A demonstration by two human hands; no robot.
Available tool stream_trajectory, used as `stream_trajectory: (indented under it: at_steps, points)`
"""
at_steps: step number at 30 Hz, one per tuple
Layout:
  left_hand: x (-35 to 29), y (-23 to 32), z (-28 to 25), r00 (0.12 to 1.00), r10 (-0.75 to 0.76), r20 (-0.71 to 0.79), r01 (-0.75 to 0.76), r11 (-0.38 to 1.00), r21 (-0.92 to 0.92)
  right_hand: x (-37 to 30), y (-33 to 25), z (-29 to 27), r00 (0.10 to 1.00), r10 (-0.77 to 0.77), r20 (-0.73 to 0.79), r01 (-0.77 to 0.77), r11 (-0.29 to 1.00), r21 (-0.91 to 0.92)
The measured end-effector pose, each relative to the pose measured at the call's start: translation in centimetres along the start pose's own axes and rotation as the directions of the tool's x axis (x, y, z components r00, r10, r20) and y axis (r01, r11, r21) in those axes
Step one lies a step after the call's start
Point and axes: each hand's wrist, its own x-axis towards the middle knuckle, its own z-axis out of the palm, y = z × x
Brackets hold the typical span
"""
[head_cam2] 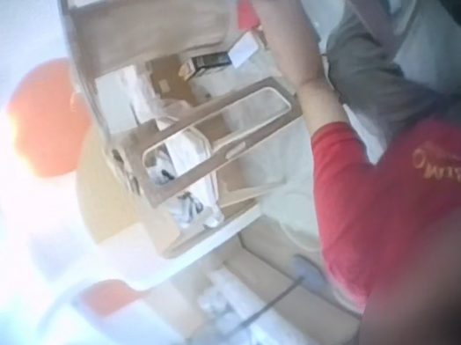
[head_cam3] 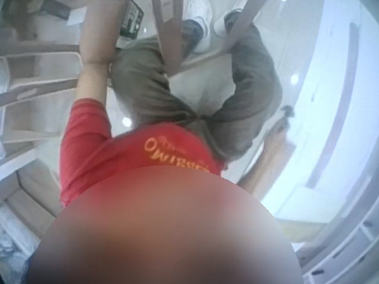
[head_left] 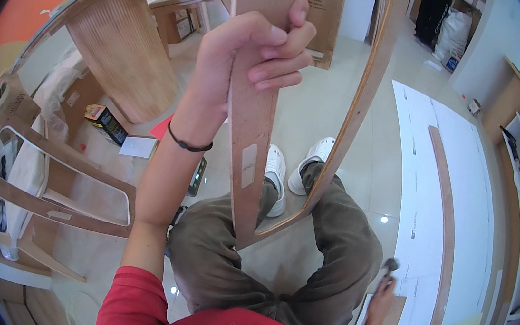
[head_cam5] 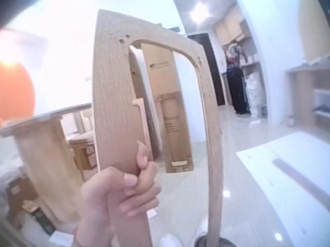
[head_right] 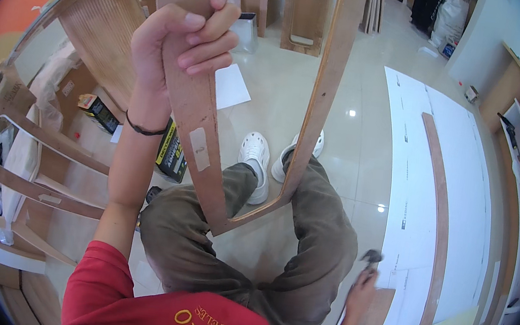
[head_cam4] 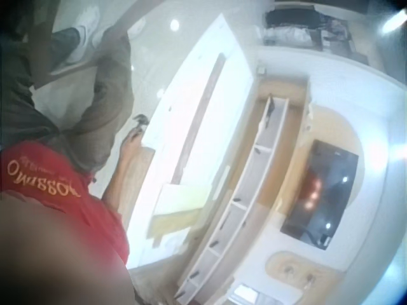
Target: The person assembles a wooden frame by hammering nails into joints and using a power drill to drive screws. They handle wooden frame pieces, a hammer, and a drill, working on the floor in a room with other furniture parts.
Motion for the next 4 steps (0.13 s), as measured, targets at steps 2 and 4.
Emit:
stream_trajectory:
  at_steps: [2,4]
  points:
    - [0.3,1.0,0.5,1.000,0.014,0.018,-0.015,0.999,0.029,-1.7,3.3,4.4,0.990,-0.087,0.107,0.092,0.995,-0.036]
    - [0.7,2.0,0.9,0.998,0.038,0.055,-0.037,0.999,-0.015,-1.9,9.3,8.0,0.984,-0.102,0.143,0.114,0.990,-0.079]
